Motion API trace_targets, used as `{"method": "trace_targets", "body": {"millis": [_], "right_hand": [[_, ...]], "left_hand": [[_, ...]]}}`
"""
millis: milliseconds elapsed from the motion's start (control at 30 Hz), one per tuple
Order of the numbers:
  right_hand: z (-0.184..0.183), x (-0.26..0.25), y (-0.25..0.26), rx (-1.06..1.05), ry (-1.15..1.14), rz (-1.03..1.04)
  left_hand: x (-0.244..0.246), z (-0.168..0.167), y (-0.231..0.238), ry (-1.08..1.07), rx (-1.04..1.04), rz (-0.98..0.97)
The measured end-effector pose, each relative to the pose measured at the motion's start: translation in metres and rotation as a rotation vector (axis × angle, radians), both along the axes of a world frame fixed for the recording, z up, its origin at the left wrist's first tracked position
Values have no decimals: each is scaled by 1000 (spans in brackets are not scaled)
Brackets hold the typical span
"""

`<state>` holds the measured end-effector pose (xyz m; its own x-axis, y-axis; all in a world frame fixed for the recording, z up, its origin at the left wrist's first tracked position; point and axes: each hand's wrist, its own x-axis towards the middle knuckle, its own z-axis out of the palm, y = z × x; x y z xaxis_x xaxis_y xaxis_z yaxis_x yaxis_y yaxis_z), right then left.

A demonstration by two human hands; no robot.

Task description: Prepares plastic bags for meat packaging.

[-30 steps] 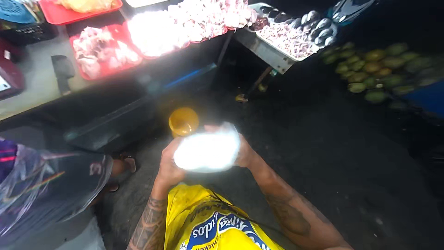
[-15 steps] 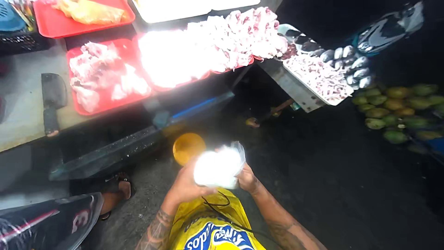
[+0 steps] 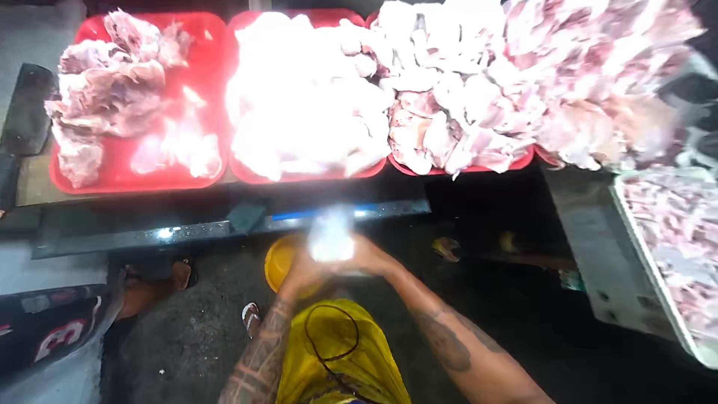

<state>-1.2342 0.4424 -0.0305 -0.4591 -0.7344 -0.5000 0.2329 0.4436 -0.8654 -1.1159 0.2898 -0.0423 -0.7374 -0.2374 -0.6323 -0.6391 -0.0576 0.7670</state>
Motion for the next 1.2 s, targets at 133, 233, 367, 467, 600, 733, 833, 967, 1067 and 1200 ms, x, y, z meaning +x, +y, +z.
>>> {"method": "trace_targets", "body": {"millis": [133, 233, 367, 467, 600, 733, 833, 967, 1067, 1200], "right_hand": [[-32, -80, -43, 195, -213, -21], [-53, -117, -65, 272, -398, -12], [-62, -142, -70, 306, -572, -19], [-52, -146, -67, 347, -452, -109], [-92, -155, -42, 218, -279, -194], [-102, -157, -24, 161, -89, -110], [-98, -153, -8, 144, -61, -77], [-101, -145, 16, 39, 28, -119], [-98, -137, 24, -4, 76, -180], [-90, -122, 20, 18, 169, -232]], "left_hand": [[-76, -24, -12, -161, 95, 172], [-115, -41, -27, -232, 113, 216], [-146, -42, -40, -282, 28, 130], [-151, -49, -39, -126, -34, 102], [-158, -60, -27, -125, -149, 22], [-154, -55, -6, -88, -301, -157], [-141, -74, 19, 89, -393, -164], [-132, -75, 33, 257, -469, -198], [-131, -77, 32, 359, -501, -256], [-121, -78, 25, 444, -508, -261]]}}
